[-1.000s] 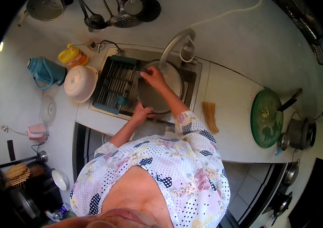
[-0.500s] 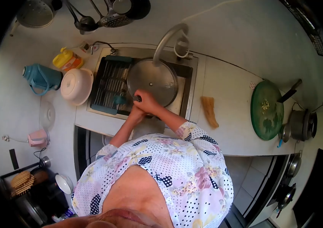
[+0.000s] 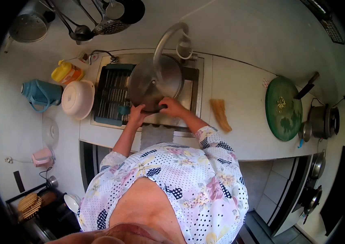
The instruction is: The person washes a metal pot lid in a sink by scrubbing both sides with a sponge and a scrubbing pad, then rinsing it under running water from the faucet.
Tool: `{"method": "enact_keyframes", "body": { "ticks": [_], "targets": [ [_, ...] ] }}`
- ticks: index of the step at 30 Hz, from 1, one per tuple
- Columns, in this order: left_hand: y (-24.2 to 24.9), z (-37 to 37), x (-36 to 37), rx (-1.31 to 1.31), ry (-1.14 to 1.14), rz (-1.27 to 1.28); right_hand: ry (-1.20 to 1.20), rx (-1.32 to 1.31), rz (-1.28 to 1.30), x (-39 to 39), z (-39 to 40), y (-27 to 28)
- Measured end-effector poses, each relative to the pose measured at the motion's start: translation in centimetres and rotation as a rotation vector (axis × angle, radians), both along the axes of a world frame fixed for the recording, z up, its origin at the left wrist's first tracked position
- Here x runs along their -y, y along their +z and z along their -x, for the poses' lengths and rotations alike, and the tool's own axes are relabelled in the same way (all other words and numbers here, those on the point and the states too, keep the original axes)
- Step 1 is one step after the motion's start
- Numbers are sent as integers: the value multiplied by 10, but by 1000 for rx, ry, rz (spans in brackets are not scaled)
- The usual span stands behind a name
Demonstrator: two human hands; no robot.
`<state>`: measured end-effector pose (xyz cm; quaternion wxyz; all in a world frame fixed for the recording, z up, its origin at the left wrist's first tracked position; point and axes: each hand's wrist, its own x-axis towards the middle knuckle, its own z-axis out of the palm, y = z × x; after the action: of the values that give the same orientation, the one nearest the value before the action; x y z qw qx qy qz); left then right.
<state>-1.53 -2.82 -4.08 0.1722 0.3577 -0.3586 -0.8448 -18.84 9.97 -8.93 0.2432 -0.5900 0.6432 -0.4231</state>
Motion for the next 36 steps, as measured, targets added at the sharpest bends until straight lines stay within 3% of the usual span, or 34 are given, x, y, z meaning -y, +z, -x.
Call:
{"method": "enact_keyframes", "body": {
  "ticks": [3,7,13,15,17,19,22,25,26,32,36],
  "targets": [
    [-16,-11,6,48,-79,55,-183,-202,-141,-5,39,8],
    [-6,-17,-6,35,-112,37,-389,-391,208,24,67,76],
    [-13,-18,-11,-20,-53,33,-475,-612,5,34,59,46],
    [1,-15,-12,-102,-10,5,-422,-514,-84,32,27,39],
    [-18,-17,-7,-105,-51,20,-455,-417,140,31,-19,30],
    [-17,-16,-8,-131,-50,-20,-358,-277,160,34,-52,35],
    [-4,-21,-12,-178,9,-76,19,-231,241,19,-49,46],
    [-14,-26,-3,-190,14,19,53,-261,140,0,-13,21],
    [-15,-28,2,-182,0,36,29,-231,17,-3,-3,22],
    [0,-14,-3,-228,25,-50,-468,-353,157,26,28,70],
    [-2,-7,-9,-231,20,89,-510,-460,-29,24,28,57]
  ]
}}
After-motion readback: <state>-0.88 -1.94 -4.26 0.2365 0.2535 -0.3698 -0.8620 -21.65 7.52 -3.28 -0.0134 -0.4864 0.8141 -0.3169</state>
